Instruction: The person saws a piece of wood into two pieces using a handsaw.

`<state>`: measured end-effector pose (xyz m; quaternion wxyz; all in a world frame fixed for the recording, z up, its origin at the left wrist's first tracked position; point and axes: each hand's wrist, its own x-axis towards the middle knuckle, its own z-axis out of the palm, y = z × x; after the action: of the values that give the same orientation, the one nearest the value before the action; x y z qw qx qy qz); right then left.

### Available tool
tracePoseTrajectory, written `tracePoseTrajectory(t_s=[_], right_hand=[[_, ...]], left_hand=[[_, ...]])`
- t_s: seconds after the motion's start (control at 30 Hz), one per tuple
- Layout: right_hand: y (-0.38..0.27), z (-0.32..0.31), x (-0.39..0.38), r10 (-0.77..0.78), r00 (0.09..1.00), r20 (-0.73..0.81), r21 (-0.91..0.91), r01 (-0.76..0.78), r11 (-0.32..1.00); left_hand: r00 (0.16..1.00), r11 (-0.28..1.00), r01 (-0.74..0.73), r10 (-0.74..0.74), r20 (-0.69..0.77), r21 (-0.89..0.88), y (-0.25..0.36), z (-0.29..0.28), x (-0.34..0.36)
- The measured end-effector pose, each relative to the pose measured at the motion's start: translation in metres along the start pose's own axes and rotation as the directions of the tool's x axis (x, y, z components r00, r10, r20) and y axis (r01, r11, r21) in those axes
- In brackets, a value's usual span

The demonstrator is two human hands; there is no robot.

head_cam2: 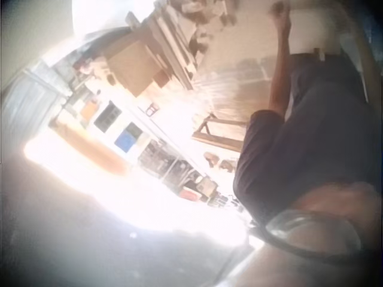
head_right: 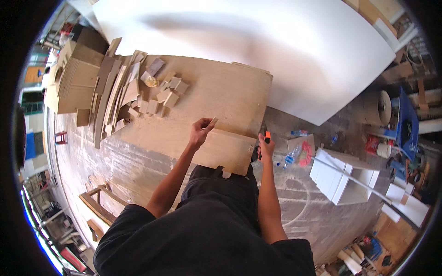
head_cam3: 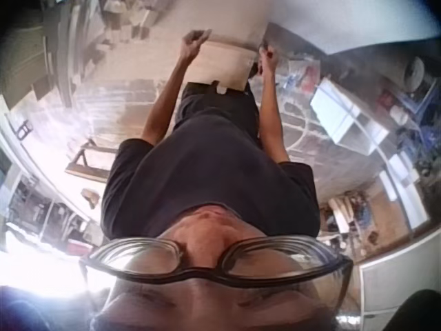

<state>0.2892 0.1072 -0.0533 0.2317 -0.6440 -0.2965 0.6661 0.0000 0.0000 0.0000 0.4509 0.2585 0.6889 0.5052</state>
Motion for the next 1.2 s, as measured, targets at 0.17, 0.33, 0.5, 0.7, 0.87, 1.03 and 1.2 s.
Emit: tracePoseTrajectory(t_s=[0.17, 0.33, 0.5, 0.7, 0.87, 1.03, 1.2], right_hand=[[0.007, 0.026, -0.029, -0.104, 0.992, -0.065, -0.175, 0.091, 0.98], [0.017, 0.041, -0.033, -0.145, 0.983, -0.11, -0.207, 0.12, 0.971], [0.026, 0.03, -0.022, -0.205, 0.967, -0.15, -0.302, 0.153, 0.941], [0.034, 0.033, -0.018, -0.208, 0.958, -0.198, -0.3, 0.143, 0.943], [0.023, 0.037, -0.03, -0.158, 0.966, -0.207, -0.296, 0.092, 0.951], [0.021, 0.043, -0.033, -0.143, 0.974, -0.173, -0.272, 0.092, 0.958], [0.026, 0.041, -0.032, -0.128, 0.97, -0.205, -0.249, 0.075, 0.966]], left_hand=[[0.944, 0.994, -0.008, 0.042, -0.326, 0.106, -0.021, -0.076, -0.005], [0.874, 0.96, 0.106, 0.034, -0.484, 0.258, -0.024, -0.132, -0.003], [0.771, 0.903, -0.074, 0.321, -0.55, 0.424, -0.017, -0.17, -0.013], [0.701, 0.836, -0.029, 0.408, -0.585, 0.549, -0.053, -0.237, -0.037], [0.773, 0.862, -0.012, 0.33, -0.542, 0.508, -0.059, -0.268, -0.038], [0.764, 0.863, -0.066, 0.367, -0.531, 0.5, -0.061, -0.283, -0.025], [0.75, 0.795, 0.027, 0.384, -0.538, 0.606, -0.031, -0.267, -0.021]])
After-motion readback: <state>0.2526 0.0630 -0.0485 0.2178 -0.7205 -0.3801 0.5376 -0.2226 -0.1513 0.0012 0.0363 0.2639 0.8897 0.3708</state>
